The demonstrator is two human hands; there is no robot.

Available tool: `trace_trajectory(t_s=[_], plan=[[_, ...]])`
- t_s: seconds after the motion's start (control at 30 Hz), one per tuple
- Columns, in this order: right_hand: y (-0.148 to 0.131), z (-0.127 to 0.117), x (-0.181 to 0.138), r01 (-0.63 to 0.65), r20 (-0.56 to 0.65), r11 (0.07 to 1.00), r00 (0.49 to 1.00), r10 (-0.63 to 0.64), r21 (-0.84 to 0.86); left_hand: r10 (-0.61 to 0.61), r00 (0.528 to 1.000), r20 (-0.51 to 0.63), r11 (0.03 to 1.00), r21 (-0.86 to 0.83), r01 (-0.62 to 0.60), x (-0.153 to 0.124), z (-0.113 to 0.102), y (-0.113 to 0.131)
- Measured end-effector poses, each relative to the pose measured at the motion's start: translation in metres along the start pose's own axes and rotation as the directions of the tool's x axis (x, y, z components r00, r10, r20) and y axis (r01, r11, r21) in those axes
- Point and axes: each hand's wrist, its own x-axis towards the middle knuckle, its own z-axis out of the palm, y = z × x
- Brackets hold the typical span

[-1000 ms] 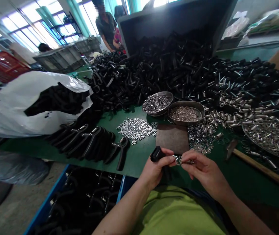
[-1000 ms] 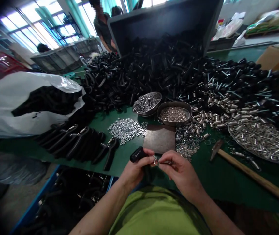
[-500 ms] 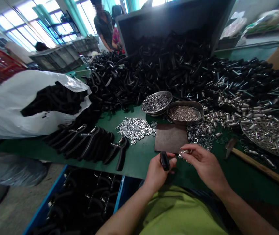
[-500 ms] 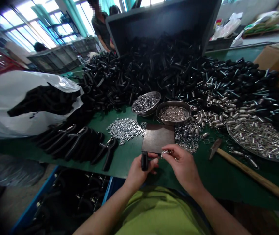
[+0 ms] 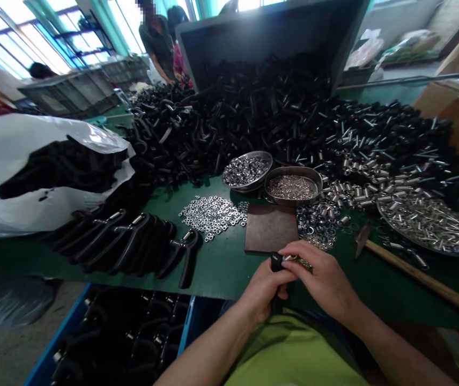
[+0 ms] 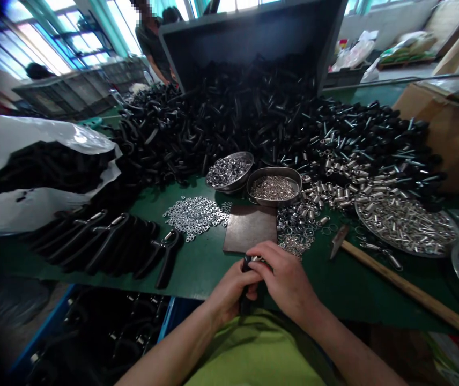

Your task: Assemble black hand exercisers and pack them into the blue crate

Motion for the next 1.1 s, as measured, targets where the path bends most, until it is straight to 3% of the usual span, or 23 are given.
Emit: trace_trajectory(t_s=[0.17,0.27,0.33,0.4,0.47,0.57,0.7,0.8,0.9,0.97,1.03,1.1], plan=[[0.013,0.004,-0.002,-0.149,-0.011,0.980,0.988,0.152,0.128,0.054,0.998,0.020,0.950,0.306,-0.058,-0.010,0.002,0.006],[0.029,-0.005,-0.005,-0.202,0.103,0.965,0.977,0.187,0.169,-0.025,0.986,0.163,0.962,0.271,-0.020,-0.015,-0.004,0.005],[0.046,-0.022,-0.008,-0.178,0.099,0.983,0.980,0.173,0.044,-0.101,0.961,0.257,0.987,0.145,0.065,-0.017,-0.011,0.004],[0.068,-0.044,-0.009,-0.138,-0.053,0.965,0.990,0.129,-0.221,-0.130,0.956,0.262,0.991,0.031,0.127,-0.017,-0.019,0.003],[0.091,-0.068,-0.011,-0.134,-0.205,0.857,0.978,0.034,-0.497,-0.109,0.977,0.182,0.994,-0.008,0.113,-0.016,-0.025,0.004],[0.115,-0.091,-0.010,-0.166,-0.249,0.666,0.968,-0.030,-0.727,-0.071,0.991,0.111,0.996,0.055,0.065,-0.017,-0.031,0.007],[0.124,-0.096,-0.003,-0.252,-0.260,0.466,0.964,0.050,-0.848,-0.017,0.997,0.075,0.980,0.200,0.002,-0.018,-0.037,0.013],[0.125,-0.093,0.004,-0.282,-0.262,0.416,0.959,0.105,-0.865,-0.015,0.998,0.053,0.961,0.277,0.000,-0.019,-0.041,0.016],[0.124,-0.089,0.007,-0.294,-0.283,0.500,0.954,0.099,-0.815,-0.051,0.999,0.018,0.964,0.264,0.045,-0.018,-0.041,0.016],[0.114,-0.080,0.007,-0.271,-0.315,0.685,0.947,0.063,-0.676,-0.075,0.997,0.003,0.979,0.193,0.073,-0.017,-0.036,0.015],[0.094,-0.065,0.003,-0.200,-0.304,0.908,0.949,0.086,-0.368,-0.101,0.995,0.002,0.991,0.089,0.101,-0.013,-0.029,0.012],[0.066,-0.045,-0.002,-0.149,-0.195,0.989,0.970,0.147,0.006,-0.128,0.992,0.012,0.992,-0.022,0.128,-0.007,-0.021,0.008]])
